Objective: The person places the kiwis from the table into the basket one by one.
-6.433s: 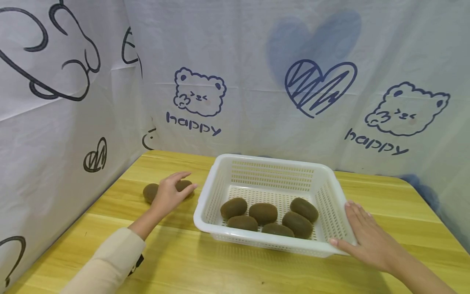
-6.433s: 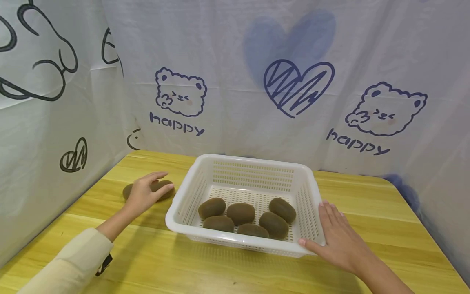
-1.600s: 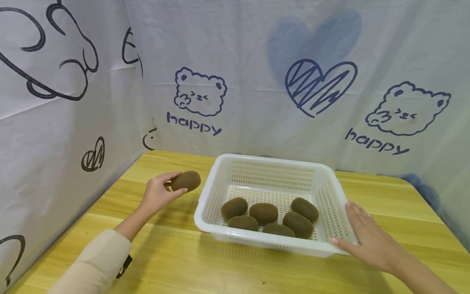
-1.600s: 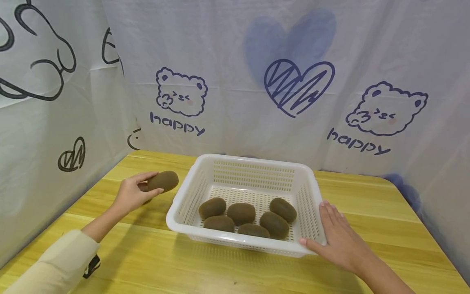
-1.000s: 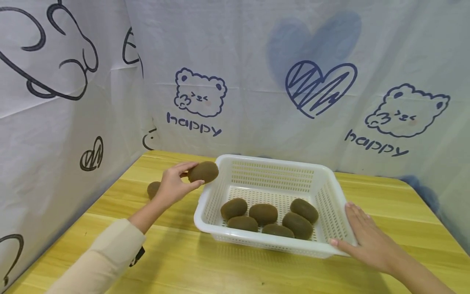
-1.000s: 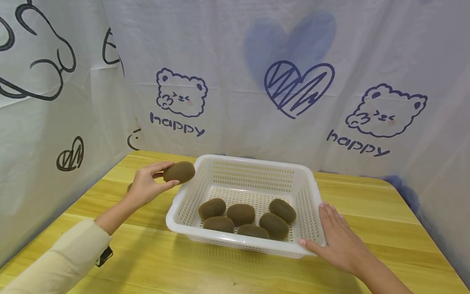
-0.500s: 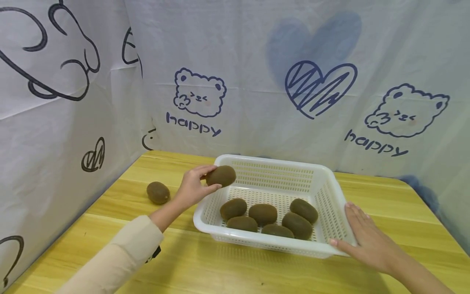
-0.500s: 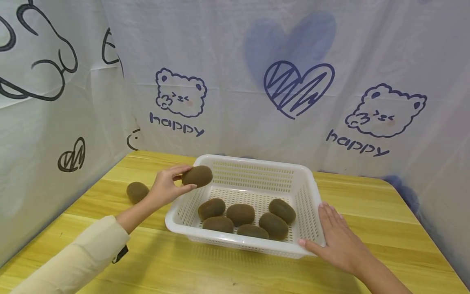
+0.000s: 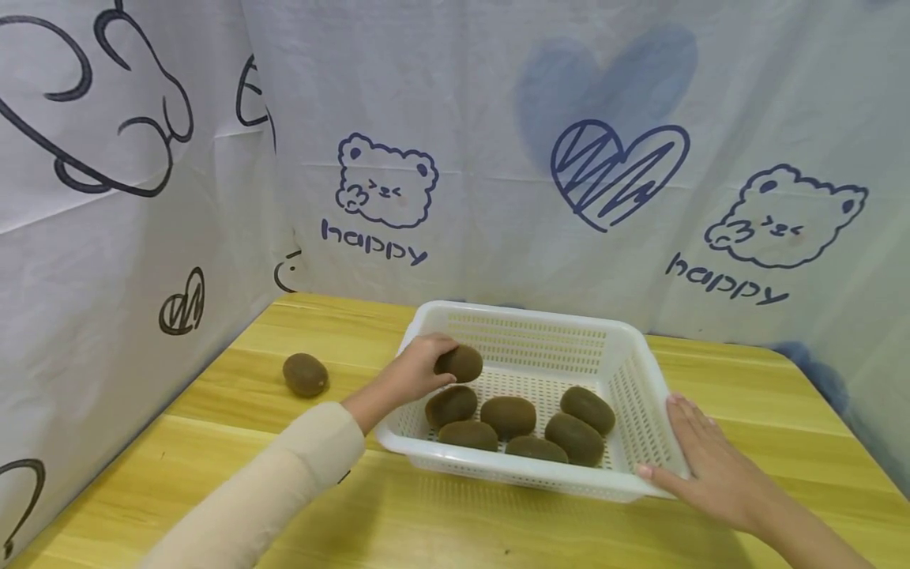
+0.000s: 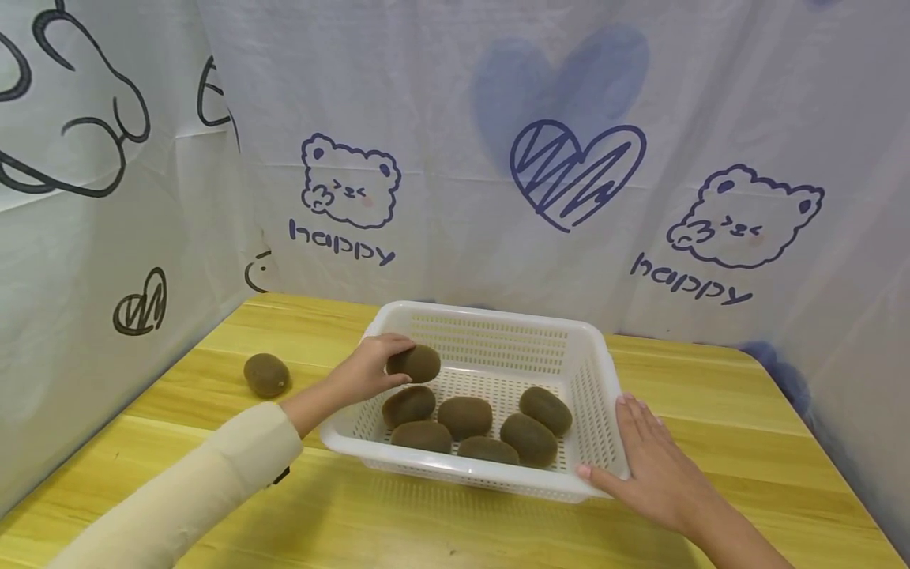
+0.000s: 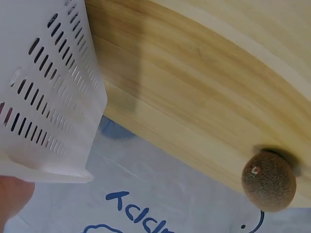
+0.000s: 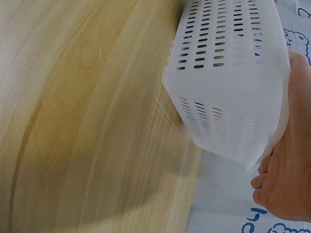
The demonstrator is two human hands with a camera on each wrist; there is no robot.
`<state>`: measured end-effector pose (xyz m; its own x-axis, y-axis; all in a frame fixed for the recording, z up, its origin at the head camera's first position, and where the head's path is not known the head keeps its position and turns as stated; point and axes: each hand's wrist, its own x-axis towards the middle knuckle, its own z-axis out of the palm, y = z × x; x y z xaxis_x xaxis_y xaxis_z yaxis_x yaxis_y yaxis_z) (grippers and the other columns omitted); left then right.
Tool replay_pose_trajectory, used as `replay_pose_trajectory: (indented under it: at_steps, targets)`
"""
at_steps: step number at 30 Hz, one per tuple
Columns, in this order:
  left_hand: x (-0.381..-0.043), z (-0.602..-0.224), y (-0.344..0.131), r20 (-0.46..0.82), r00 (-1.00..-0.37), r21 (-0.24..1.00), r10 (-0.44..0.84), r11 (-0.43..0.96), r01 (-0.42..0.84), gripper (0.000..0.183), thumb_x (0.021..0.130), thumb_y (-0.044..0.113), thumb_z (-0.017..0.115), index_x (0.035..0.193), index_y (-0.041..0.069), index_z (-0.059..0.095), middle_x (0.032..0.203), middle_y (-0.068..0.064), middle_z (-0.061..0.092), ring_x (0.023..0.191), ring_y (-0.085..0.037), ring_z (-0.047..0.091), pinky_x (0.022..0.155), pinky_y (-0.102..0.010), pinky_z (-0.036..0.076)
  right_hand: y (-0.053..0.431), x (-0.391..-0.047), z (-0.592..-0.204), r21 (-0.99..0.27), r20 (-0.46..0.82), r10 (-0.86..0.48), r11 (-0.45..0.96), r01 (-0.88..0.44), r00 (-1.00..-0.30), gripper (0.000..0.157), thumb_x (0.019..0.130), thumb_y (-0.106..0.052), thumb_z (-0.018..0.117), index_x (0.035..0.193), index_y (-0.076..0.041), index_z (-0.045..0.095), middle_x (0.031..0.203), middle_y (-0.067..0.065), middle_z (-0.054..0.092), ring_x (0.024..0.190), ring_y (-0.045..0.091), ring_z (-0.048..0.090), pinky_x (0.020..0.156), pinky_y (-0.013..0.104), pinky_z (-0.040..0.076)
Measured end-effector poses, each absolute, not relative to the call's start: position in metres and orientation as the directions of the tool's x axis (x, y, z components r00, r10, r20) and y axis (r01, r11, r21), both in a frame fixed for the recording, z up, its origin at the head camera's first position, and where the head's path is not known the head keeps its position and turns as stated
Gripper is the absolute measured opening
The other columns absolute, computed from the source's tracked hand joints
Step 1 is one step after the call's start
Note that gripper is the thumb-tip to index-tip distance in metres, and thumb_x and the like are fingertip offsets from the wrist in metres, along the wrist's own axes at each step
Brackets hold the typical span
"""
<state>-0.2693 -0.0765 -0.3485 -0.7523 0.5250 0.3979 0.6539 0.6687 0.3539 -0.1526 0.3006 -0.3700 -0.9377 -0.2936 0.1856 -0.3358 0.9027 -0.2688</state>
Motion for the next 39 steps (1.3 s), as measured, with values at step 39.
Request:
replay_pose_trajectory:
  at_steps: [39]
  targets:
    - [-0.266, -0.345, -0.085, 0.544, -0.75, 0.36, 0.375, 0.703, 0.613, 0.036, 0.08, 0.008, 0.069, 0.111, -0.01, 0.062, 0.115, -0.024, 0.062, 0.11, -0.036, 0.059, 0.098, -0.043, 0.047, 0.301, -0.152, -0.369, -0.301, 0.156, -0.279, 0.9, -0.315, -0.948, 0.096, 0.086, -0.046, 0.057, 0.146, 0.006, 0.004, 0.15, 0.033, 0.007, 0.136, 0.051, 0.013, 0.116, 0.047, -0.006]
